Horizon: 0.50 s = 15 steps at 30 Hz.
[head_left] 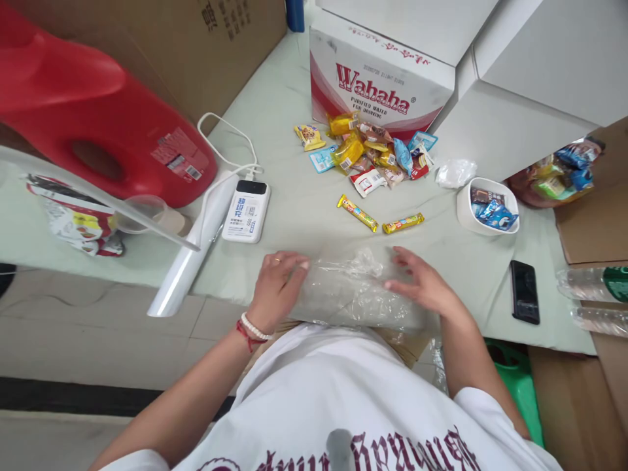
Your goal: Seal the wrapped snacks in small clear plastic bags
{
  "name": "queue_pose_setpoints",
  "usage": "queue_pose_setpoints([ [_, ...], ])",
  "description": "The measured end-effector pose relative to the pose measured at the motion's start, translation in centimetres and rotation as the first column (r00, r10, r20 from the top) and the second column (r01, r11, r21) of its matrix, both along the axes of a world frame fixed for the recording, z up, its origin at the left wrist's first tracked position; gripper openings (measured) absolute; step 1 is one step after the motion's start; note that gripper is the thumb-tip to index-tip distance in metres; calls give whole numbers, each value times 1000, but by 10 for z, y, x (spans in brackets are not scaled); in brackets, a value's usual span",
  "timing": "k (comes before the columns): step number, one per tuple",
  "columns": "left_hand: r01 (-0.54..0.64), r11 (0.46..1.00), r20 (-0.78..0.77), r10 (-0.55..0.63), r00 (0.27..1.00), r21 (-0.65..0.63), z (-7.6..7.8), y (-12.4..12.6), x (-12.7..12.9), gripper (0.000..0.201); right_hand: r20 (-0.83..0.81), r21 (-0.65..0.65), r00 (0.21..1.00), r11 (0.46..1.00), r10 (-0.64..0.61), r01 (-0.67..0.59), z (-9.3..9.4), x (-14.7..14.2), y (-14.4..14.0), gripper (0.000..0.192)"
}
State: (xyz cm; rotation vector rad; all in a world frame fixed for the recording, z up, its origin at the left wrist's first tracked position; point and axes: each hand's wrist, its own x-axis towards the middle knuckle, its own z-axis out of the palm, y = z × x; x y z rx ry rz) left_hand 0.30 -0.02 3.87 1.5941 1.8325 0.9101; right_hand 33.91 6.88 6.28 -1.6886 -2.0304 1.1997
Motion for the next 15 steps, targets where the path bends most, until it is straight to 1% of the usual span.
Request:
queue_pose_setpoints([
  [1, -13, 1000, -79, 13, 997, 7, 4, 6, 2, 42, 31, -8, 998, 999, 47, -46, -3, -10, 2, 84],
  [2, -23, 1000, -147, 23, 989, 6, 7, 12, 5, 46, 53, -16, 996, 997, 76, -75, -7, -20, 4, 78],
  [4, -1, 1000, -223, -4, 975, -22, 10, 28, 14, 50, 37, -7, 997, 997, 75, -74, -15, -36, 5, 56],
  [5, 43, 997, -217, -56, 974, -63, 10, 36, 20, 49, -9, 9, 999, 999, 54, -54, -17, -42, 6, 47],
  [6, 111, 987, -174, -130, 976, -117, 9, 45, 26, 47, -73, 27, 997, 999, 30, -28, -19, -45, 7, 42],
  [7, 189, 967, -90, -206, 974, -172, 7, 52, 31, 45, -145, 43, 989, 999, 4, 2, -19, -47, 9, 39],
  [8, 262, 941, 29, -262, 965, -213, 5, 59, 36, 44, -214, 56, 976, 998, -29, 42, -19, -46, 11, 38],
  [9, 313, 923, 167, -279, 946, -226, 2, 64, 40, 44, -269, 63, 960, 994, -72, 93, -19, -44, 14, 38],
  [10, 320, 923, 304, -249, 920, -213, -1, 69, 43, 44, -309, 63, 942, 986, -128, 155, -19, -41, 17, 38],
  [11, 275, 944, 424, -176, 888, -184, -4, 72, 45, 43, -342, 56, 919, 972, -194, 226, -19, -37, 20, 38],
  [13, 66, 988, 588, 28, 808, -138, -10, 75, 44, 41, -404, 31, 849, 922, -341, 385, -22, -28, 27, 39],
  [15, -134, 984, 653, 180, 735, -121, -17, 77, 41, 39, -448, 16, 767, 854, -460, 521, -29, -19, 32, 40],
])
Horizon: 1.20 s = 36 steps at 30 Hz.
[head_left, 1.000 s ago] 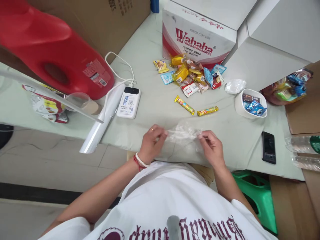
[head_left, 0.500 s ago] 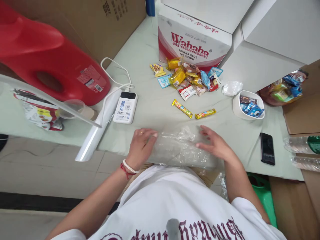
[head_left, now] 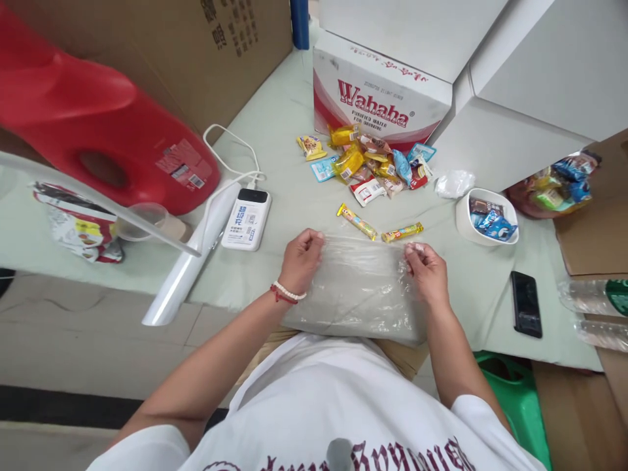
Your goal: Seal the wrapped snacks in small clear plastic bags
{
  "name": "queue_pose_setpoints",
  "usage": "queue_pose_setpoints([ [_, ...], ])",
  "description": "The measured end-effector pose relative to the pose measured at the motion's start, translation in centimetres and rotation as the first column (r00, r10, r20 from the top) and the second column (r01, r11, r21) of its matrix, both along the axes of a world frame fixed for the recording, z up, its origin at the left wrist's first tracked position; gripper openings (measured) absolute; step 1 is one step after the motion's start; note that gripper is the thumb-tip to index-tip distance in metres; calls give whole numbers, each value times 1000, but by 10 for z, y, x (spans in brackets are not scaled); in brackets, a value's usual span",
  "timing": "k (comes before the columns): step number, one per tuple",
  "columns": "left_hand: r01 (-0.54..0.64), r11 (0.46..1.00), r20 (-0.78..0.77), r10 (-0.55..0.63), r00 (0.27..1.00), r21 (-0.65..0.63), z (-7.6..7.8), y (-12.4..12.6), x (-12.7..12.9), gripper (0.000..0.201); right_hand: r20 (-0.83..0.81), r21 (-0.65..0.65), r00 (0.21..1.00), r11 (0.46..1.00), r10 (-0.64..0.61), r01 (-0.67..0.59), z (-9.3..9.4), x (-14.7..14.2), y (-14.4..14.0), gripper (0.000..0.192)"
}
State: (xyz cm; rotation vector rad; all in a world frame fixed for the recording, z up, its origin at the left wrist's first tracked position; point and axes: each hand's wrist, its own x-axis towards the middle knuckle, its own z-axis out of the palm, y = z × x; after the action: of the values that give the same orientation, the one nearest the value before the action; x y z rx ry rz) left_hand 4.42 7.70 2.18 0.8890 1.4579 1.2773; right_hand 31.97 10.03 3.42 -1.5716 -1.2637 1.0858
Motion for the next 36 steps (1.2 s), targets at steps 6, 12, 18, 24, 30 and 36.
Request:
queue_pose_setpoints([
  [6, -303, 927, -424, 372, 826, 222, -8, -6, -11, 27, 150, 87, 980, 989, -130, 118, -21, 5, 4, 39],
  [12, 509, 847, -911, -77, 405, 154, -10, -27, -21, 35, 305, 43, 952, 998, 27, -42, -26, 23, 6, 39],
  [18, 550, 828, -948, -251, 197, -105, -26, -41, -38, 60, 776, 53, 615, 956, 143, -289, 15, 41, 62, 33],
  [24, 574, 810, -952, -258, 163, -121, -22, -45, -37, 65, 922, -148, 174, 733, 345, -664, 42, -56, 157, 75],
  [30, 573, 810, -951, -260, 169, -120, -22, -45, -40, 65, 922, -286, -3, 675, 388, -680, 41, -93, 178, 56],
  [36, 571, 814, -946, -258, 195, -104, -22, -47, -39, 65, 937, -100, 206, 781, 282, -616, 92, -55, 99, 45],
])
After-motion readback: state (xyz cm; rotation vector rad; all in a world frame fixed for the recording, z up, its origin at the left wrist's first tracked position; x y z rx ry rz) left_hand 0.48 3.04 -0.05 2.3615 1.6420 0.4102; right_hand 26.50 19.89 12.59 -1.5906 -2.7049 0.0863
